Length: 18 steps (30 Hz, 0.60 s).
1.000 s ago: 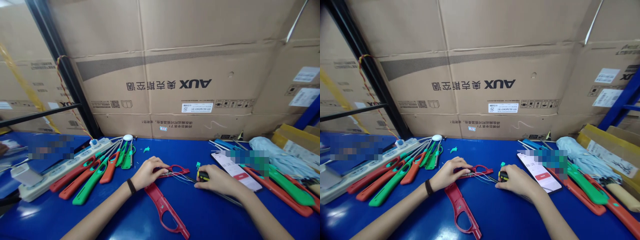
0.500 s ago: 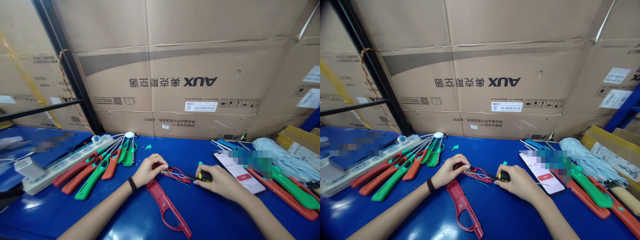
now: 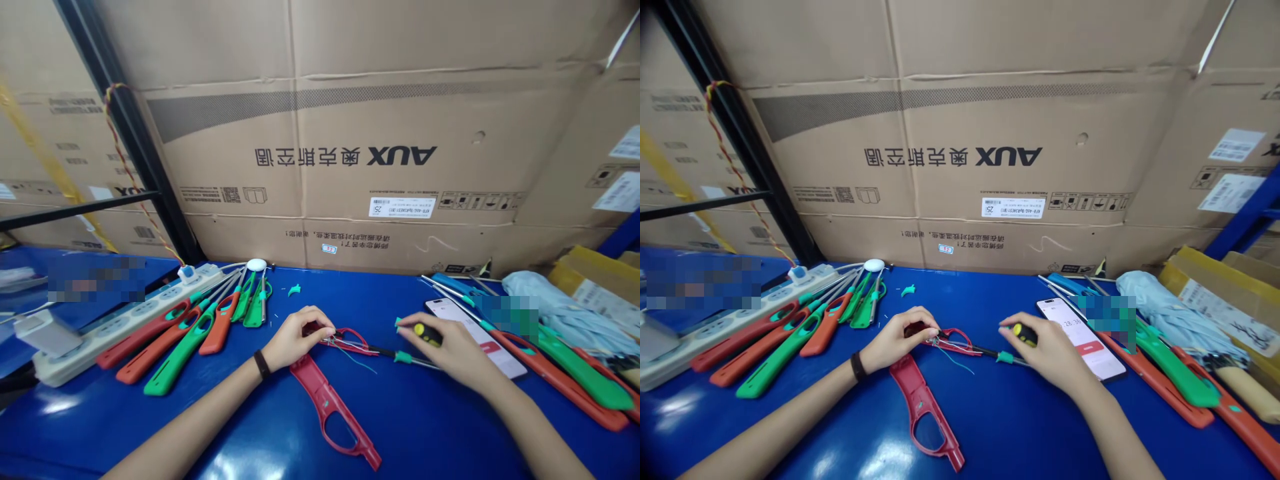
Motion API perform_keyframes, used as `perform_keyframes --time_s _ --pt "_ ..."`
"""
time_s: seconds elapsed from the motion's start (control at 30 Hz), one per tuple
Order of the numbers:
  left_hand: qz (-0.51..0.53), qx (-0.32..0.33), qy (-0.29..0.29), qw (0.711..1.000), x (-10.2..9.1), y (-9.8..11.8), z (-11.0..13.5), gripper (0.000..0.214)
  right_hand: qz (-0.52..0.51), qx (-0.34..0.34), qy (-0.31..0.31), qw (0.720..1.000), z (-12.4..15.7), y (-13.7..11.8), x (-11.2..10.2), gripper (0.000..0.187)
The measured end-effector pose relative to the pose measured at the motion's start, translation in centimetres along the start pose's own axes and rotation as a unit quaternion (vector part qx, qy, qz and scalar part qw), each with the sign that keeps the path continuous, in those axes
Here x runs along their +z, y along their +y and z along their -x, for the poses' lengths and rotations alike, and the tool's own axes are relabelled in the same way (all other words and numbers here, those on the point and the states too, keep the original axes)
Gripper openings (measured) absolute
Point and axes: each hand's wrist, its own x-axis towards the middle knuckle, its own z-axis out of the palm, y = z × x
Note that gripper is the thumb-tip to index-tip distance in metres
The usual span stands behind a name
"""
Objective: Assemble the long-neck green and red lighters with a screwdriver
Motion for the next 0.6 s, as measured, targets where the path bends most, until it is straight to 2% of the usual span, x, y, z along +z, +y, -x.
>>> perform_keyframes --time_s 0.07,0.13,0.17,0.27,0.33,0.5,0.6 --pt "-0.008 0.007 0.000 1.000 -0.1 0.3 0.0 0.020 0.012 0.026 0.086 0.996 0.0 0.6 -0.8 0.028" --pt "-0.019 0.018 -0.008 1.000 -0.2 0.7 0.1 0.019 0.024 0.037 0.125 0.991 0.2 0.9 -1.4 0.028" --pt "-0.026 0.025 -0.016 0.999 -0.2 0.9 0.1 0.019 0.022 0.038 0.107 0.993 0.3 0.9 -1.5 0.028" --pt "-0.059 0.048 -0.043 0.996 -0.5 1.5 0.3 0.017 0.001 0.042 -0.037 0.998 0.5 0.7 -1.1 0.031" --pt "-0.087 0.056 -0.053 0.993 -0.7 1.7 0.4 0.016 -0.005 0.044 -0.105 0.993 0.5 0.6 -0.4 0.035" --pt "-0.134 0.086 -0.087 0.983 -1.2 1.9 0.5 0.014 0.014 0.028 -0.132 0.991 0.5 0.9 0.4 0.023" --pt "-0.147 0.090 -0.062 0.983 -1.8 1.9 0.3 0.014 0.021 0.028 -0.137 0.990 0.6 1.1 0.4 0.019"
